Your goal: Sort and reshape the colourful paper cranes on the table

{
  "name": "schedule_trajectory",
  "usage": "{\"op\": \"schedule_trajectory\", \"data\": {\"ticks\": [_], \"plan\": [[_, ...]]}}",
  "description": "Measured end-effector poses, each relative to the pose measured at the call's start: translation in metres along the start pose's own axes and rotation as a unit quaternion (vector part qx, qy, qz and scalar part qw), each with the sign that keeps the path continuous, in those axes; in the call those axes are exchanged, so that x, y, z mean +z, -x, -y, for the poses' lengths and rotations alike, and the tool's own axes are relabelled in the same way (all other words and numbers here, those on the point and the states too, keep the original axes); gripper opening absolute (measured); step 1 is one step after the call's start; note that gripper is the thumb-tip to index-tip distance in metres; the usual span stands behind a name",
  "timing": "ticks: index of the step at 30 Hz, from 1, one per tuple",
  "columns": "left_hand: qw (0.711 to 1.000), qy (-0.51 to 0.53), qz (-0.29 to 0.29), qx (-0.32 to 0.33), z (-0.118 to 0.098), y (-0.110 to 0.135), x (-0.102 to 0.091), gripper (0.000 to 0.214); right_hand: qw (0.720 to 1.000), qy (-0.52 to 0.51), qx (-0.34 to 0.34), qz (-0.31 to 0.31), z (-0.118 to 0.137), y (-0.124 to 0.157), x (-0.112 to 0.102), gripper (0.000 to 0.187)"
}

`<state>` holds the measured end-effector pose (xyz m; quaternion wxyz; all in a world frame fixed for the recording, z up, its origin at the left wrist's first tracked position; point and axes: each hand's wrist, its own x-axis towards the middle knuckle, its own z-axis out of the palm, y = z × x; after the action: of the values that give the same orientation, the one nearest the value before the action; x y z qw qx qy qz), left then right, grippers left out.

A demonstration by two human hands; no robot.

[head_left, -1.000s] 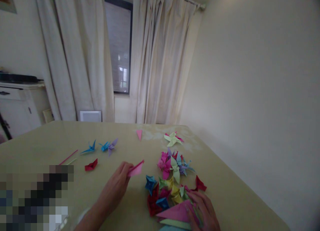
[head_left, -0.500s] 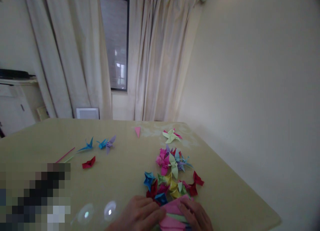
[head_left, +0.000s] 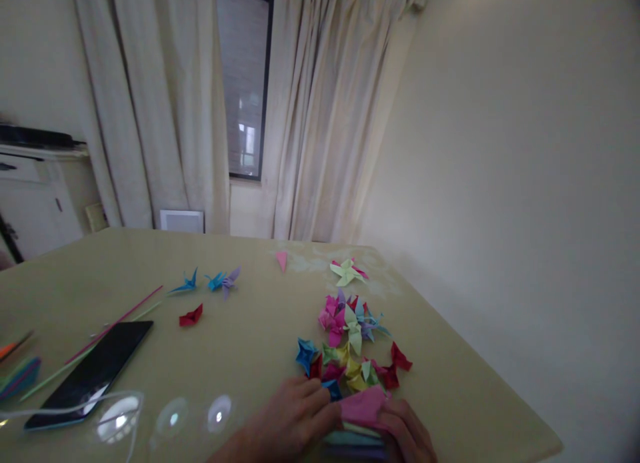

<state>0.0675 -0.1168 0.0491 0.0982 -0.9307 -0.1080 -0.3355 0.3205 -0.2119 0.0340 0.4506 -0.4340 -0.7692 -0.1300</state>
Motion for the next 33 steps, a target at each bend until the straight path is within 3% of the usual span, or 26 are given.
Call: {"op": "schedule_trajectory", "data": {"ticks": [2, 4, 6, 8, 11, 13, 15, 20, 26, 29, 33], "plan": [[0.997, -0.04, -0.017, -0.056, 0.023, 0.008, -0.009, 0.015, 0.998, -0.019, 0.046, -0.027, -0.001, -0.004, 0.001, 0.021], [0.978, -0.113, -0.024, -0.172, 0.053, 0.022, -0.018, 0.018, 0.995, -0.035, 0.081, -0.044, -0.003, -0.005, 0.003, 0.021], [0.914, -0.209, -0.002, -0.349, 0.083, 0.043, -0.027, 0.024, 0.993, -0.05, 0.1, -0.048, -0.005, -0.004, 0.004, 0.022], [0.83, -0.278, 0.031, -0.483, 0.108, 0.068, -0.035, 0.034, 0.991, -0.062, 0.112, -0.037, -0.008, -0.002, 0.005, 0.023], [0.731, -0.315, 0.07, -0.601, 0.13, 0.102, -0.041, 0.048, 0.989, -0.071, 0.131, -0.009, -0.011, 0.002, 0.007, 0.025], [0.701, -0.295, 0.091, -0.643, 0.136, 0.116, -0.041, 0.053, 0.989, -0.068, 0.129, -0.004, -0.012, 0.003, 0.009, 0.026], [0.701, -0.267, 0.105, -0.653, 0.139, 0.121, -0.039, 0.053, 0.991, -0.06, 0.12, 0.001, -0.012, 0.004, 0.011, 0.026], [0.752, -0.236, 0.116, -0.605, 0.148, 0.117, -0.035, 0.045, 0.994, -0.022, 0.104, 0.016, -0.012, 0.003, 0.016, 0.027], [0.805, -0.166, 0.027, -0.569, 0.164, 0.127, -0.026, 0.044, 0.994, 0.014, 0.108, -0.005, -0.009, 0.0, 0.016, 0.018], [0.806, -0.106, -0.014, -0.582, 0.171, 0.133, -0.023, 0.046, 0.994, 0.033, 0.107, -0.012, -0.01, -0.001, 0.015, 0.007], [0.792, -0.035, -0.042, -0.609, 0.175, 0.136, -0.024, 0.042, 0.995, 0.055, 0.085, -0.022, -0.015, 0.001, 0.013, 0.013]]}}
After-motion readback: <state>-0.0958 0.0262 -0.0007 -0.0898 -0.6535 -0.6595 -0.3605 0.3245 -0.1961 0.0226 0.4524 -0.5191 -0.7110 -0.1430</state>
